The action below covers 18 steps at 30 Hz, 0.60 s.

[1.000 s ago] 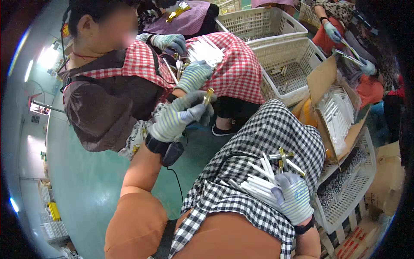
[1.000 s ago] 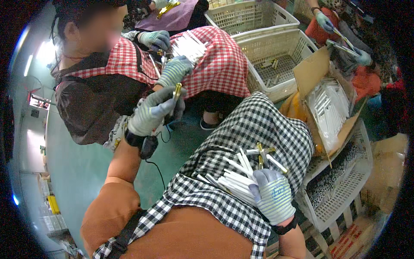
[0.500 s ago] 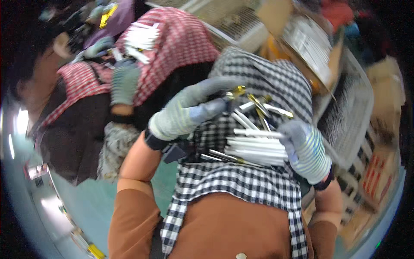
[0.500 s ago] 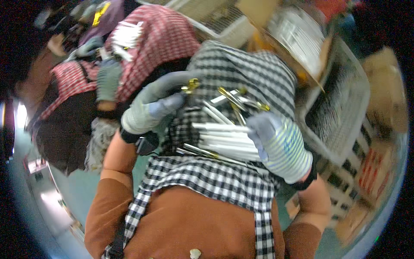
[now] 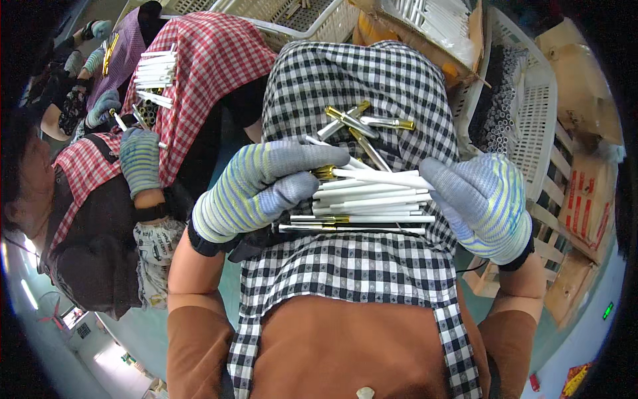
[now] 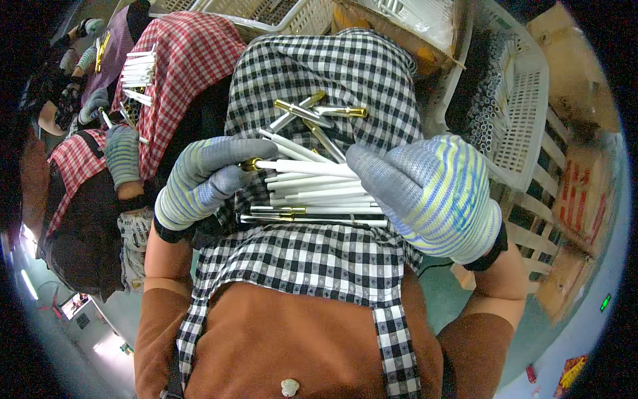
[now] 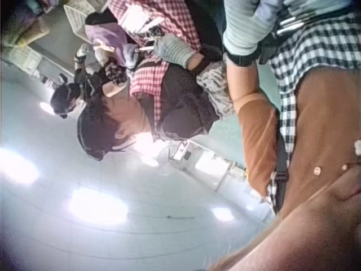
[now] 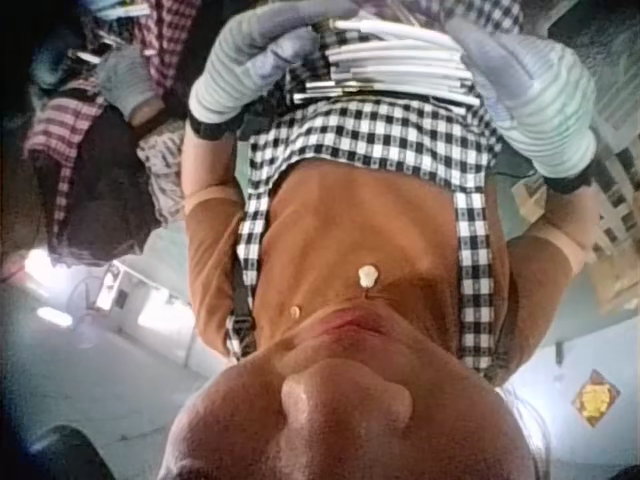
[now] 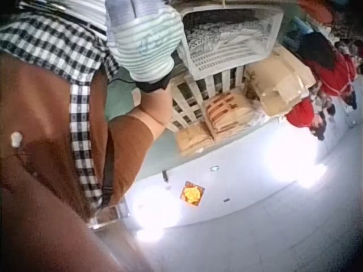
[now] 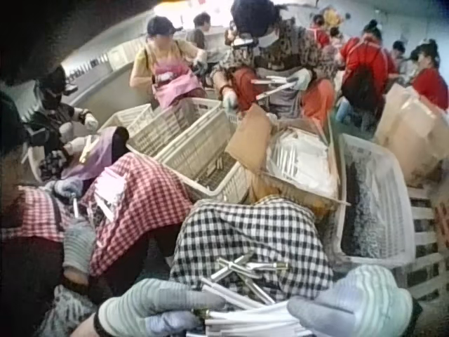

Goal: Assembling small white plastic tubes with gold-colored metal tips in a production facility.

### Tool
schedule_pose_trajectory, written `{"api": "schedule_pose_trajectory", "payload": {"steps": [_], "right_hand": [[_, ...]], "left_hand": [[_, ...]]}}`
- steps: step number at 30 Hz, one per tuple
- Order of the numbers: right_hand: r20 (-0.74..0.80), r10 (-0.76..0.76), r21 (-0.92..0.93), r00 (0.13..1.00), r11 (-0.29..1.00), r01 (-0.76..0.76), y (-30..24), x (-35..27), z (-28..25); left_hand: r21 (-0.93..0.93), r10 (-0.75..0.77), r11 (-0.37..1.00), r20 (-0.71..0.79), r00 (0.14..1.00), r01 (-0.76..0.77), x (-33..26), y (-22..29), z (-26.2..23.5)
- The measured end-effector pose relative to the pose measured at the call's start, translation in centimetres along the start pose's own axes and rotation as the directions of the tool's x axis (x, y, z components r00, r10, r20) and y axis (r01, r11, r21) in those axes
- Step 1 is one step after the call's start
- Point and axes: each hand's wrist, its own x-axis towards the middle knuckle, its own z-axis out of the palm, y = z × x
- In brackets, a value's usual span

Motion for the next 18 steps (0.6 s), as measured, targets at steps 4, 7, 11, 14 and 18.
{"api": "schedule_pose_trajectory", "payload": {"steps": [4, 7, 11, 14, 18], "right_hand": [[0.122, -0.040, -0.008, 0.992, 0.999, 0.041, -0.5, -0.6, 0.0], [0.108, -0.019, 0.084, 0.994, 0.996, 0.010, -1.2, -1.6, 1.2], [0.186, 0.097, 0.337, 0.978, 0.929, -0.156, -2.0, -2.9, 3.5], [0.403, 0.264, 0.549, 0.876, 0.696, -0.463, -2.1, -2.9, 4.7], [0.595, 0.104, 0.341, 0.797, 0.865, -0.368, -1.7, -1.7, 4.8]], "left_hand": [[0.371, 0.139, 0.913, 0.113, 0.984, -0.171, -0.5, 0.2, 0.9], [0.478, 0.039, 0.871, 0.153, 0.987, -0.108, -1.5, 0.4, 2.0], [0.460, 0.028, 0.882, 0.169, 0.985, -0.103, -2.7, -1.0, 4.0], [0.381, -0.040, 0.924, 0.180, 0.983, -0.032, -3.1, -2.6, 4.5], [0.292, -0.091, 0.956, 0.281, 0.955, 0.006, -3.5, -3.0, 5.0]]}}
